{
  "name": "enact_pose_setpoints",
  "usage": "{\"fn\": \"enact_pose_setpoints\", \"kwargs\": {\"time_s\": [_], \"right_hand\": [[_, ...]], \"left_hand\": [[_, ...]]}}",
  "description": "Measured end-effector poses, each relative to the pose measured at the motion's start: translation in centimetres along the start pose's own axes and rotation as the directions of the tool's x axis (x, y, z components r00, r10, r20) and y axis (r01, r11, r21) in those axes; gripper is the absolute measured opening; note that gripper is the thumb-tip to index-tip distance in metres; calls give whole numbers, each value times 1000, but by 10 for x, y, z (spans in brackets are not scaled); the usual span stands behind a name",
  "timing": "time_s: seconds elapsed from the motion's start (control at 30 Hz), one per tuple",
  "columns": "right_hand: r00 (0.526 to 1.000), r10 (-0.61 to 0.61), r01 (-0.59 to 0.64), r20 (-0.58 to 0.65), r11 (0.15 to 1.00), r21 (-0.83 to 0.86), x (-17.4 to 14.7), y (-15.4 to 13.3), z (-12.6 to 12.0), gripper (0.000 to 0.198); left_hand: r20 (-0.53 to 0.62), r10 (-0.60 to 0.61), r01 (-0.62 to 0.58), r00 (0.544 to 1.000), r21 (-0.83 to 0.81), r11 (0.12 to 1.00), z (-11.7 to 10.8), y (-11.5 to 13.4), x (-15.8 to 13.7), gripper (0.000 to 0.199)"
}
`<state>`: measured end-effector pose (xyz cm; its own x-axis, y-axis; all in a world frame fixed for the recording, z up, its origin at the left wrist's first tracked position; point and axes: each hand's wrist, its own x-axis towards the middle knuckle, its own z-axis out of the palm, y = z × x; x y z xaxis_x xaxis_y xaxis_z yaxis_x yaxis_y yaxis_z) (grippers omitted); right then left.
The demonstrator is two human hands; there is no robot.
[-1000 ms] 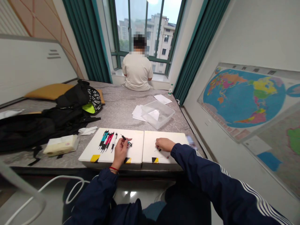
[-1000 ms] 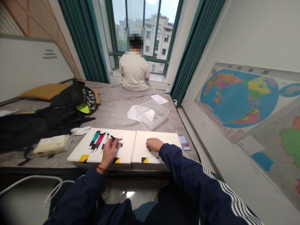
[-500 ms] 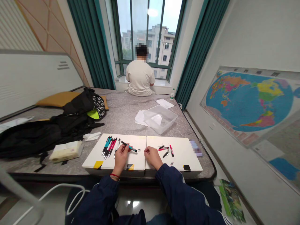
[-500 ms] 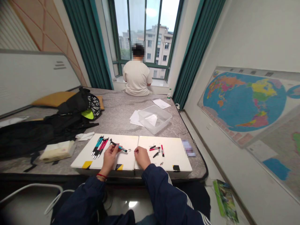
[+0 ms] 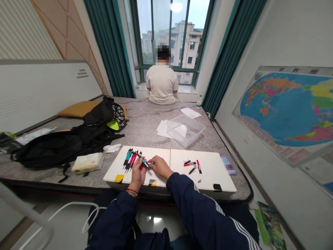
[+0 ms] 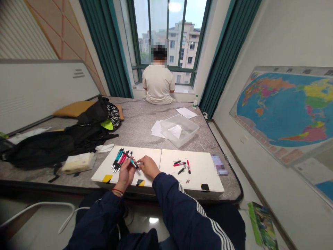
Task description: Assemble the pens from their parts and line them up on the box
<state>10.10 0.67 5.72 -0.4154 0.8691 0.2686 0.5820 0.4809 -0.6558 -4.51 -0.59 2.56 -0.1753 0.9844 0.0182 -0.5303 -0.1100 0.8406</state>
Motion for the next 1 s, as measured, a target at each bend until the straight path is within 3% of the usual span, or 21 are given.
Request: {"fn": "enact_pose_setpoints", "kwargs": {"time_s": [0.13, 0.27, 0.4, 0.57, 0.8, 0.9, 1.0], "right_hand": [[997, 54, -54, -47, 999, -4, -11, -8, 15, 12], [988, 141, -146, -69, 986, -81, -27, -17, 28, 27], [981, 194, -194, -21, 961, -199, -28, -25, 35, 20], [992, 117, -107, 37, 972, -210, -26, -20, 20, 10], [998, 60, -60, -9, 975, -213, -46, 8, 0, 7], [997, 49, -57, -56, 986, -156, -51, 17, -2, 12], [978, 80, -78, -194, 997, 18, -51, 23, -2, 13]], "left_hand": [[-11, -4, 4, 1000, -8, 1000, 2, 1, 0, 26], [-74, -40, 32, 996, -106, 994, 6, -1, -1, 27], [-145, -27, 2, 989, -165, 986, 7, -3, 0, 32], [-88, -82, 65, 993, -183, 981, 7, 0, 0, 35], [-9, -161, 158, 987, -139, 978, 8, 3, 0, 36], [20, -140, 141, 990, -41, 989, 10, -1, 1, 38], [37, -118, 115, 992, 70, 991, 15, -5, 3, 40]]}}
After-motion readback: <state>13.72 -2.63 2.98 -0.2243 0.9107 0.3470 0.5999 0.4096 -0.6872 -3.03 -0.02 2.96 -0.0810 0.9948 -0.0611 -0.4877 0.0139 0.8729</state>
